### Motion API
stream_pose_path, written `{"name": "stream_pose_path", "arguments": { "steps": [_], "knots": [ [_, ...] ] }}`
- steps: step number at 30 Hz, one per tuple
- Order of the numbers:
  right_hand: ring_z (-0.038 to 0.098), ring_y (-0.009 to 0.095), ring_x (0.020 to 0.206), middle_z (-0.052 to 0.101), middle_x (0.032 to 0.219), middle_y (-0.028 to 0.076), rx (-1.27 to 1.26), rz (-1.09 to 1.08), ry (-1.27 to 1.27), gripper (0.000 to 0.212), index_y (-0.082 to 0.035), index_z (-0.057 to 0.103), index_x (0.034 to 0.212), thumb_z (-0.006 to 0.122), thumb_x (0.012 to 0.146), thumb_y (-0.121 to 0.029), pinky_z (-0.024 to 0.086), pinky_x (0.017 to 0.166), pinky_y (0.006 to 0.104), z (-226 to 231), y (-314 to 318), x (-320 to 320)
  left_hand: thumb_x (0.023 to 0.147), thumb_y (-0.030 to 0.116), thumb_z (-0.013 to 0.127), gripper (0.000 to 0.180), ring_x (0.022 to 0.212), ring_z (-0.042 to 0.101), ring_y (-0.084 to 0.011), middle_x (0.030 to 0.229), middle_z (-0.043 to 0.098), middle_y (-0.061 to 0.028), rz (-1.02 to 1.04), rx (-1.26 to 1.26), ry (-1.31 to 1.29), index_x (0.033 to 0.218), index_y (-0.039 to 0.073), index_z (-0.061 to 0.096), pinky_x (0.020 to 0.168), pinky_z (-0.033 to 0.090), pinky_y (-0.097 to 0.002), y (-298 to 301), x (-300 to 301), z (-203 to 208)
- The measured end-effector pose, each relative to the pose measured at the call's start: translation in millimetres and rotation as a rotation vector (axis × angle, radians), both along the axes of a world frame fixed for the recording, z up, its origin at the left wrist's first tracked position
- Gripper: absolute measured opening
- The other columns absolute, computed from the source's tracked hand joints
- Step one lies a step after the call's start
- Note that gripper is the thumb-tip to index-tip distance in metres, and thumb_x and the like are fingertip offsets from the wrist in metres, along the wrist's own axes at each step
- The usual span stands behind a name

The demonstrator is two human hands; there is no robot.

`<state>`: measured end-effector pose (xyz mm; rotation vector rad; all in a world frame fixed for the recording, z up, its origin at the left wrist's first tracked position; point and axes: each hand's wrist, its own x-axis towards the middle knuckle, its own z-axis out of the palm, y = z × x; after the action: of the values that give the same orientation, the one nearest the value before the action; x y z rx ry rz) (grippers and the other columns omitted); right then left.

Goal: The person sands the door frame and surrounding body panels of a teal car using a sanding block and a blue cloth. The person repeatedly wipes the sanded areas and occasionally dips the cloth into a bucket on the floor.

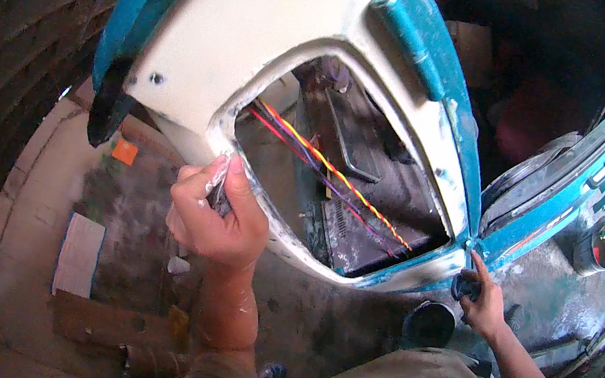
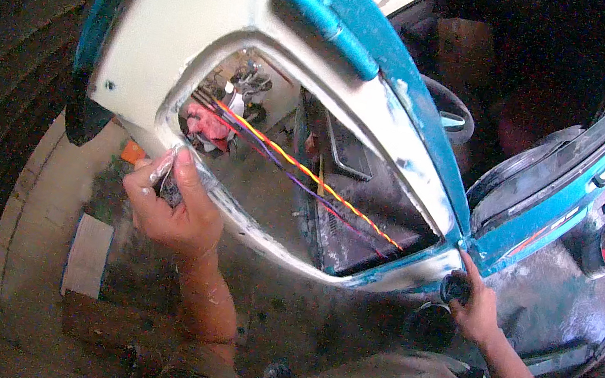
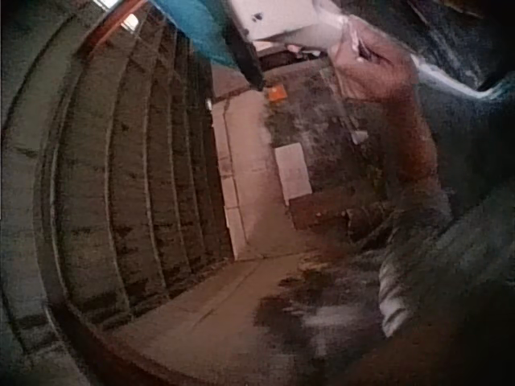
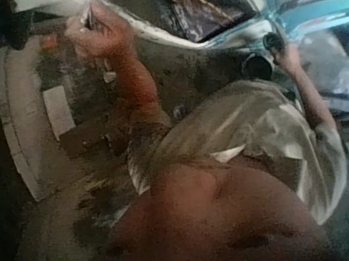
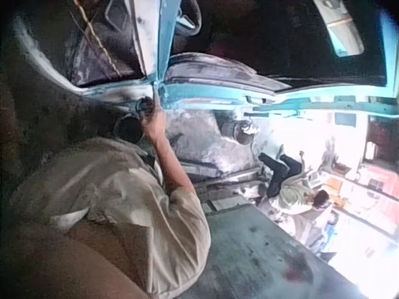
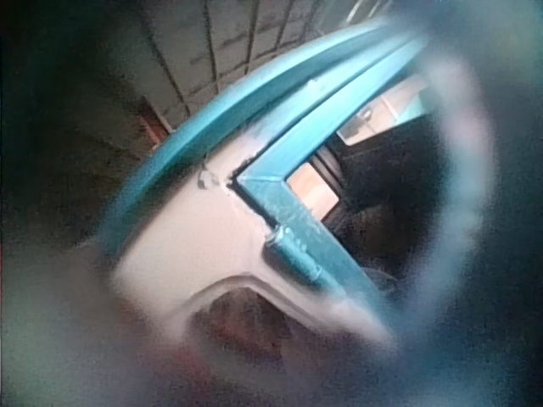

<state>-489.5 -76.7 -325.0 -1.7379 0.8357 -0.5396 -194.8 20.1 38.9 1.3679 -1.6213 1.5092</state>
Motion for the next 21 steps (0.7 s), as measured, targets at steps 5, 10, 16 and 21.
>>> {"name": "stream_pose_path", "arguments": {
  "steps": [5, 10, 16, 21],
  "knots": [
    [0.072, 0.045, 0.116, 0.075, 0.127, 0.022, -0.021, -0.018, -0.004, 0.103, -0.020, 0.032, 0.168, 0.071, 0.076, 0.005, 0.057, 0.103, 0.0478, -6.4, 1.5, -5.0, 0.092, 0.003, 0.081, 0.018, 0.072, 0.065, -0.0338, 0.078, 0.067, -0.0116, 0.162, 0.157, -0.183, 0.101, 0.002, 0.066, 0.071, 0.052, -0.0449, -2.5, -15.7, 46.9],
    [0.072, 0.044, 0.115, 0.075, 0.127, 0.022, -0.015, -0.015, -0.010, 0.101, -0.020, 0.033, 0.167, 0.071, 0.076, 0.003, 0.057, 0.103, 0.0478, -13.7, 5.9, -6.8, 0.084, 0.014, 0.093, 0.032, 0.076, 0.064, -0.0278, 0.081, 0.068, -0.0067, 0.067, 0.010, -0.180, 0.104, 0.004, 0.071, 0.085, 0.053, -0.0419, -0.4, -6.0, 55.3],
    [0.072, 0.043, 0.114, 0.075, 0.128, 0.020, -0.039, 0.026, -0.008, 0.100, -0.021, 0.034, 0.167, 0.074, 0.078, 0.001, 0.058, 0.101, 0.0487, -14.4, 13.4, -5.9, 0.084, 0.020, 0.095, 0.035, 0.070, 0.063, -0.0263, 0.081, 0.067, -0.0079, 0.223, -0.012, -0.051, 0.100, 0.003, 0.069, 0.076, 0.051, -0.0390, -1.6, -13.8, 43.5],
    [0.073, 0.044, 0.110, 0.075, 0.128, 0.019, -0.024, 0.027, -0.003, 0.099, -0.022, 0.034, 0.166, 0.075, 0.079, -0.001, 0.059, 0.097, 0.0502, -12.5, 15.3, -6.7, 0.083, 0.009, 0.086, 0.021, 0.067, 0.058, -0.0230, 0.075, 0.060, -0.0037, 0.199, 0.190, -0.496, 0.098, 0.006, 0.071, 0.067, 0.039, -0.0355, -12.9, -28.9, 81.1]
  ]
}}
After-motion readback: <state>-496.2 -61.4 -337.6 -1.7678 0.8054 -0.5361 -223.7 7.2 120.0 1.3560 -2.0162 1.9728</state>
